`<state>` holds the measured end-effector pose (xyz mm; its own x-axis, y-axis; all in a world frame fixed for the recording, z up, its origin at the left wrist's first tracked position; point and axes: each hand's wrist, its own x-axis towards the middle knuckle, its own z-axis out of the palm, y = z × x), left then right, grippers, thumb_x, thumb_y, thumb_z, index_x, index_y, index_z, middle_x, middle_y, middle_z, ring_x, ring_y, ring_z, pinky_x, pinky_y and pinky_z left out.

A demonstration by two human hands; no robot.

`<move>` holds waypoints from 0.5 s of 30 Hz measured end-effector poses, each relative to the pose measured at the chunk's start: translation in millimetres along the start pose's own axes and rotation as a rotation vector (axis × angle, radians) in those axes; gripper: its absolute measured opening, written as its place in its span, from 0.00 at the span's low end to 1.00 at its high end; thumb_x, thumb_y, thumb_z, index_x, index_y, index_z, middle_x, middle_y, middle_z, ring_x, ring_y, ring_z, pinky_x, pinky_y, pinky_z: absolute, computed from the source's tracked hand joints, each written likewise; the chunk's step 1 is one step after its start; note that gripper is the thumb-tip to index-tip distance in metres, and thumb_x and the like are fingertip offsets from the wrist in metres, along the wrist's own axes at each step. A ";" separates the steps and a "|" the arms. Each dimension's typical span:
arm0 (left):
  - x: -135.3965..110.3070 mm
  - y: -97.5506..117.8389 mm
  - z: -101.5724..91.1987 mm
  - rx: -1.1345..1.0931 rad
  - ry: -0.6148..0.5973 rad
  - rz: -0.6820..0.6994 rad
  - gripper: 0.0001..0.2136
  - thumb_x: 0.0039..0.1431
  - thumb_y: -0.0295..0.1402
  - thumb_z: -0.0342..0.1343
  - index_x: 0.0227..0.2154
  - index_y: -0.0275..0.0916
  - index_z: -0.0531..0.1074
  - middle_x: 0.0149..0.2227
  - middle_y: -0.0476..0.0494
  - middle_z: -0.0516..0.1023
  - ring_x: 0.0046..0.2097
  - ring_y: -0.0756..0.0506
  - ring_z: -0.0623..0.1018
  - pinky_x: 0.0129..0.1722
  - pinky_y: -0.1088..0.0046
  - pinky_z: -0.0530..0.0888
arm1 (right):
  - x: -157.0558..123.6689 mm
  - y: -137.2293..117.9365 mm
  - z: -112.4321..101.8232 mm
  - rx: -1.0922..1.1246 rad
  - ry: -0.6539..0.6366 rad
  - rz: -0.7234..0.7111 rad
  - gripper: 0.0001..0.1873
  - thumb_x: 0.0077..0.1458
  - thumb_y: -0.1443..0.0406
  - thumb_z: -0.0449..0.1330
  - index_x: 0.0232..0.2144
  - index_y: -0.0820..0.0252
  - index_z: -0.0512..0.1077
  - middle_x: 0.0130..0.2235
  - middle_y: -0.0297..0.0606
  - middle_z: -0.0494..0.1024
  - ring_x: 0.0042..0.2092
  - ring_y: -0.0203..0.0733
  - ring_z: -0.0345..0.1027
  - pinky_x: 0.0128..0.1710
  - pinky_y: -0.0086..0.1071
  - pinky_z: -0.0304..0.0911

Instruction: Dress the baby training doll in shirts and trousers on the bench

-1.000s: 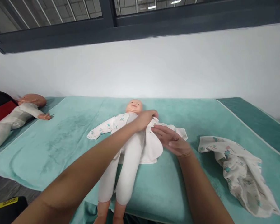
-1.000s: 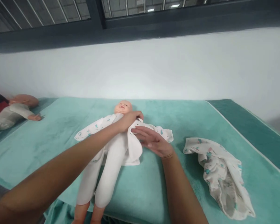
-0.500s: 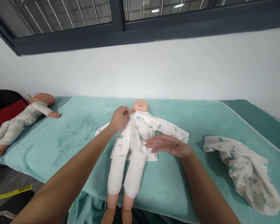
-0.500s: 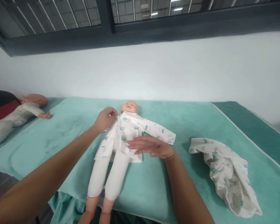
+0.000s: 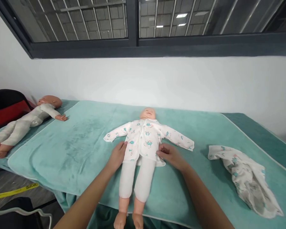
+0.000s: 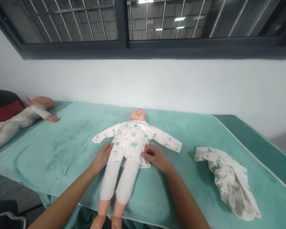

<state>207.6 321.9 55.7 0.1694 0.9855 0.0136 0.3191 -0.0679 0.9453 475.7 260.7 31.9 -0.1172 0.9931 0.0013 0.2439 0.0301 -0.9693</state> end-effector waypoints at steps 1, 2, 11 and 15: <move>0.9 1.2 0.4 -0.014 0.038 0.017 0.16 0.59 0.46 0.51 0.23 0.39 0.68 0.24 0.50 0.69 0.30 0.46 0.68 0.32 0.70 0.64 | -3.5 -0.2 4.7 -0.063 0.001 -0.011 0.15 0.55 0.56 0.61 0.25 0.59 0.64 0.25 0.29 0.64 0.28 0.34 0.55 0.28 0.29 0.51; 2.8 3.2 0.5 -0.032 0.065 0.029 0.16 0.58 0.45 0.52 0.22 0.40 0.67 0.23 0.51 0.67 0.29 0.46 0.66 0.32 0.70 0.63 | -7.2 -0.5 8.8 -0.119 0.001 -0.026 0.15 0.57 0.56 0.58 0.25 0.59 0.63 0.25 0.29 0.63 0.28 0.34 0.55 0.28 0.29 0.50; 2.7 3.8 -4.7 -0.337 0.088 -0.072 0.12 0.54 0.44 0.58 0.30 0.39 0.73 0.25 0.51 0.69 0.28 0.49 0.67 0.29 0.75 0.63 | -40.5 -11.6 33.8 -0.189 0.117 -0.139 0.12 0.58 0.56 0.60 0.38 0.57 0.68 0.36 0.36 0.71 0.37 0.41 0.63 0.38 0.34 0.60; -8.6 -20.6 -6.3 -0.546 -0.063 -0.210 0.16 0.50 0.47 0.64 0.29 0.38 0.72 0.24 0.52 0.69 0.26 0.51 0.66 0.25 0.77 0.61 | -44.8 -14.0 42.3 -0.361 0.147 -0.127 0.12 0.58 0.55 0.61 0.38 0.56 0.70 0.37 0.38 0.73 0.39 0.45 0.64 0.40 0.37 0.59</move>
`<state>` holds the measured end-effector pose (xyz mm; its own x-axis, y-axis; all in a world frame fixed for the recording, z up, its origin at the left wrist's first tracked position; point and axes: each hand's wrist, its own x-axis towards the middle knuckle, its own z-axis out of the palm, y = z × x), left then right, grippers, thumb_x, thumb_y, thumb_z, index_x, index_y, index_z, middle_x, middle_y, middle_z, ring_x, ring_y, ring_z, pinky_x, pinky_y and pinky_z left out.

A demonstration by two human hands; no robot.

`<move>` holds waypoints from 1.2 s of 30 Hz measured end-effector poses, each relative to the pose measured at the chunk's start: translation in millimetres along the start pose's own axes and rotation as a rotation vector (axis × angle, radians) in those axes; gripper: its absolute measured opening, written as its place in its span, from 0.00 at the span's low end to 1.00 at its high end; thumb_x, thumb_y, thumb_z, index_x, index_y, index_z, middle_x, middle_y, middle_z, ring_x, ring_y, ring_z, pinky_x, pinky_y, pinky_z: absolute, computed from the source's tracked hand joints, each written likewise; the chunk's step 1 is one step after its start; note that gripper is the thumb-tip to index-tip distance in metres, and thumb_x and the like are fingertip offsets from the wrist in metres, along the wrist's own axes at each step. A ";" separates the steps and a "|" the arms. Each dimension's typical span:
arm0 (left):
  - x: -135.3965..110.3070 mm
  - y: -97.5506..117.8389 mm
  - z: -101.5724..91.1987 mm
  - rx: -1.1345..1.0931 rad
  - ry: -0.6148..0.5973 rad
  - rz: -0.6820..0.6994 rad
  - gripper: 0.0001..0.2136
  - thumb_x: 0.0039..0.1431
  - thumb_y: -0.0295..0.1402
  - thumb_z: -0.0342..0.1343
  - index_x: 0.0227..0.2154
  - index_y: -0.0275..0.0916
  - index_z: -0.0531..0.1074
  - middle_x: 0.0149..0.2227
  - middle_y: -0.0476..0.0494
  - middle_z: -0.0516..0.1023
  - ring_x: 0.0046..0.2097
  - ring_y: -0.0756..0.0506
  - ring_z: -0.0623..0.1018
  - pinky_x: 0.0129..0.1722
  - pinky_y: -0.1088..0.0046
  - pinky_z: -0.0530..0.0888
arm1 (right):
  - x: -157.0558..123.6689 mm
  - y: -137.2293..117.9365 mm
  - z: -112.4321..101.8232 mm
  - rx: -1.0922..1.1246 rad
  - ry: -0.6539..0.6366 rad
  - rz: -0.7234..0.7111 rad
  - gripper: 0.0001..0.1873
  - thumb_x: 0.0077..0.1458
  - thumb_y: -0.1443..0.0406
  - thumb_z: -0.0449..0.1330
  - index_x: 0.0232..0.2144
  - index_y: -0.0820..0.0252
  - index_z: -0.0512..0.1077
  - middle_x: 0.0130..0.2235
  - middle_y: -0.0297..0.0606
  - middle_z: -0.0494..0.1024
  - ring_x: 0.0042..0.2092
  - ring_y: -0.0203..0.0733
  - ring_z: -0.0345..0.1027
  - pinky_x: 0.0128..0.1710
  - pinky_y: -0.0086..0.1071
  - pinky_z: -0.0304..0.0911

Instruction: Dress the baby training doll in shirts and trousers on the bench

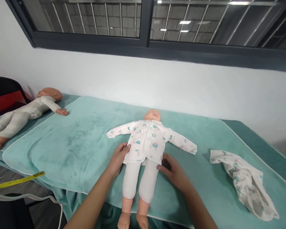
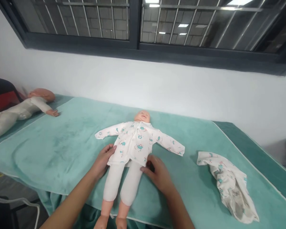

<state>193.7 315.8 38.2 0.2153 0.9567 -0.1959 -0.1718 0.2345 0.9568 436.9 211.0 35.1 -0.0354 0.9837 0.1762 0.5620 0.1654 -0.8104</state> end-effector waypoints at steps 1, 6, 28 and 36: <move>-0.7 -4.1 -2.8 -0.034 -0.019 -0.018 0.17 0.50 0.47 0.64 0.29 0.38 0.71 0.23 0.52 0.68 0.25 0.52 0.65 0.24 0.78 0.60 | -0.2 0.1 1.5 -0.020 0.015 -0.013 0.11 0.60 0.55 0.58 0.36 0.56 0.70 0.36 0.38 0.73 0.39 0.45 0.64 0.41 0.38 0.59; -0.9 -8.9 -7.7 -0.163 -0.044 -0.021 0.16 0.50 0.44 0.66 0.27 0.37 0.70 0.24 0.53 0.67 0.26 0.54 0.64 0.25 0.79 0.61 | -7.7 1.2 7.2 -0.032 0.025 -0.056 0.12 0.64 0.59 0.53 0.30 0.56 0.68 0.32 0.38 0.71 0.36 0.44 0.64 0.38 0.37 0.60; 14.1 4.1 -2.7 -0.261 -0.250 -0.070 0.27 0.49 0.35 0.69 0.53 0.44 0.73 0.55 0.41 0.76 0.54 0.39 0.76 0.54 0.66 0.73 | 63.8 10.7 18.3 0.877 0.352 0.325 0.29 0.49 0.54 0.68 0.51 0.50 0.66 0.53 0.37 0.74 0.54 0.47 0.70 0.52 0.42 0.68; 63.6 3.7 43.8 -0.397 -0.189 -0.005 0.26 0.47 0.34 0.69 0.52 0.43 0.74 0.52 0.42 0.78 0.51 0.40 0.79 0.54 0.64 0.74 | 111.4 18.4 -1.1 0.987 0.423 0.259 0.30 0.50 0.54 0.65 0.55 0.52 0.67 0.57 0.37 0.74 0.57 0.48 0.68 0.55 0.43 0.66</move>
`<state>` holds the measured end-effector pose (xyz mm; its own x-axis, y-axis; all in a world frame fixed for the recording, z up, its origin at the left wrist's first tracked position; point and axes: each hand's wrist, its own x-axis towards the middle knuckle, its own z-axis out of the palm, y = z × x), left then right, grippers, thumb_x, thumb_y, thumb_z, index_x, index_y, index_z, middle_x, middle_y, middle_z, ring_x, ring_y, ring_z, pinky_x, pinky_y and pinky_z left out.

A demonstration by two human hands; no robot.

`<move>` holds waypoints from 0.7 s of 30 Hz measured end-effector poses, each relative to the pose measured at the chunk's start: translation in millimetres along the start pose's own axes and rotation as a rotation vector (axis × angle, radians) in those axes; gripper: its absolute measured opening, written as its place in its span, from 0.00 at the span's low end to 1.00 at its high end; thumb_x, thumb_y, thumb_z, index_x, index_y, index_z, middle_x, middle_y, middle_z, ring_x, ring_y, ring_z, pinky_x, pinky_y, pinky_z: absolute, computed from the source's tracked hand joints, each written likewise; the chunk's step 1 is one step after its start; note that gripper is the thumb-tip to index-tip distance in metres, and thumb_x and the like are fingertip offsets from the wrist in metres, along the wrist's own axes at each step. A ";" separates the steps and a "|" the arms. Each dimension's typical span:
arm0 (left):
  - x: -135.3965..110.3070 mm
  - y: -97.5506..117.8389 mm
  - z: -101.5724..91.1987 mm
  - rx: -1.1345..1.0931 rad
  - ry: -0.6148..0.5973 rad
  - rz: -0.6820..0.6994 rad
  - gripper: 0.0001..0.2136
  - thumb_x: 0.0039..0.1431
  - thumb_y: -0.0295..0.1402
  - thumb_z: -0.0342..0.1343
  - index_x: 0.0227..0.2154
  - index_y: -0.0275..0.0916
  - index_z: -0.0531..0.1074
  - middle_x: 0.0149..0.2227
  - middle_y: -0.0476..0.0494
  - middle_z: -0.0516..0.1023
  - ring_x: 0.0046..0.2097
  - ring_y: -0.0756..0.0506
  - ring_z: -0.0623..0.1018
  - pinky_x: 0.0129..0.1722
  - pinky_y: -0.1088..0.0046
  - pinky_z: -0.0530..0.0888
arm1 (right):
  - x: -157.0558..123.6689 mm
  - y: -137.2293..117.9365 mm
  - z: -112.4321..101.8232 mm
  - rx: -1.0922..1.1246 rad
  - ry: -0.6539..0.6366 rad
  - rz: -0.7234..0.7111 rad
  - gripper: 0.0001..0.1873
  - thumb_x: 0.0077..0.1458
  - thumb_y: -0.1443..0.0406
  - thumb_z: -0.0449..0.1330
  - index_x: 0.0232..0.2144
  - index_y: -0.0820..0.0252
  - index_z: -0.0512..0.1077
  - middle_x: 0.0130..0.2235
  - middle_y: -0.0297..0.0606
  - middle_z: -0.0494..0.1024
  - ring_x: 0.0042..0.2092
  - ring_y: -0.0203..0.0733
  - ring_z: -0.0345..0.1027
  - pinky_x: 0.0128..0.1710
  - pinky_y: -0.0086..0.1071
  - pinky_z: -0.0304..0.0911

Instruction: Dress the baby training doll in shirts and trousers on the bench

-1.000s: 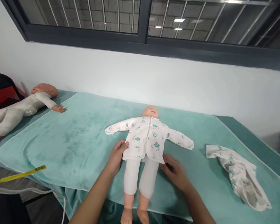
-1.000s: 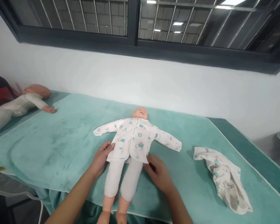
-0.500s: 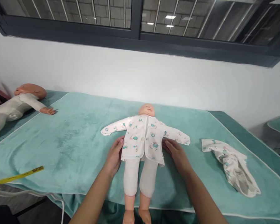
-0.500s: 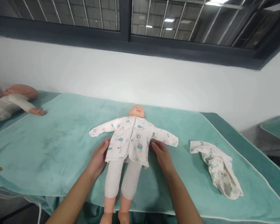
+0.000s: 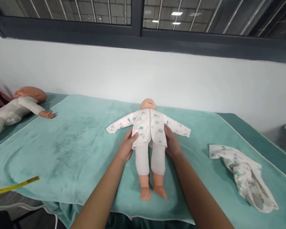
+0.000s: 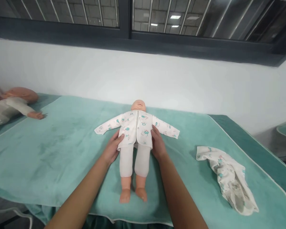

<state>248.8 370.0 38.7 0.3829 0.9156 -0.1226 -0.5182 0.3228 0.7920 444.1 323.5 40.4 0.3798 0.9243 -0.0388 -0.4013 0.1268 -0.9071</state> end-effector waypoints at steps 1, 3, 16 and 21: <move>4.0 -2.7 0.0 -0.010 0.027 0.010 0.25 0.47 0.34 0.69 0.51 0.42 0.74 0.51 0.42 0.79 0.50 0.40 0.79 0.53 0.64 0.75 | 2.7 -0.6 -1.7 0.001 0.007 0.006 0.30 0.50 0.54 0.66 0.54 0.52 0.68 0.55 0.37 0.75 0.56 0.49 0.69 0.54 0.44 0.67; 8.5 -6.9 -2.7 -0.023 0.067 0.035 0.24 0.47 0.35 0.69 0.50 0.41 0.75 0.49 0.42 0.80 0.50 0.40 0.79 0.52 0.64 0.76 | 3.2 0.2 -4.7 0.001 0.037 0.014 0.30 0.49 0.55 0.66 0.54 0.53 0.68 0.52 0.37 0.77 0.53 0.49 0.71 0.52 0.45 0.68; 20.8 18.4 -38.4 -0.128 0.286 0.087 0.11 0.51 0.29 0.62 0.36 0.40 0.68 0.45 0.42 0.76 0.47 0.43 0.78 0.47 0.62 0.77 | -82.0 -6.6 -91.2 -0.919 0.238 -0.413 0.23 0.54 0.57 0.60 0.52 0.55 0.69 0.60 0.45 0.67 0.62 0.54 0.60 0.62 0.53 0.54; 19.9 53.9 -73.0 -0.111 0.335 0.182 0.07 0.55 0.28 0.54 0.37 0.40 0.66 0.46 0.40 0.74 0.48 0.44 0.78 0.52 0.61 0.76 | -138.0 -35.4 -188.4 -1.626 0.550 -0.653 0.25 0.55 0.57 0.53 0.52 0.62 0.70 0.61 0.56 0.65 0.66 0.64 0.51 0.64 0.59 0.47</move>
<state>172.7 423.1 35.3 0.0155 0.9818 -0.1893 -0.6414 0.1549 0.7514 563.0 123.6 -1.1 0.4577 0.6252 0.6321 0.8872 -0.3676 -0.2789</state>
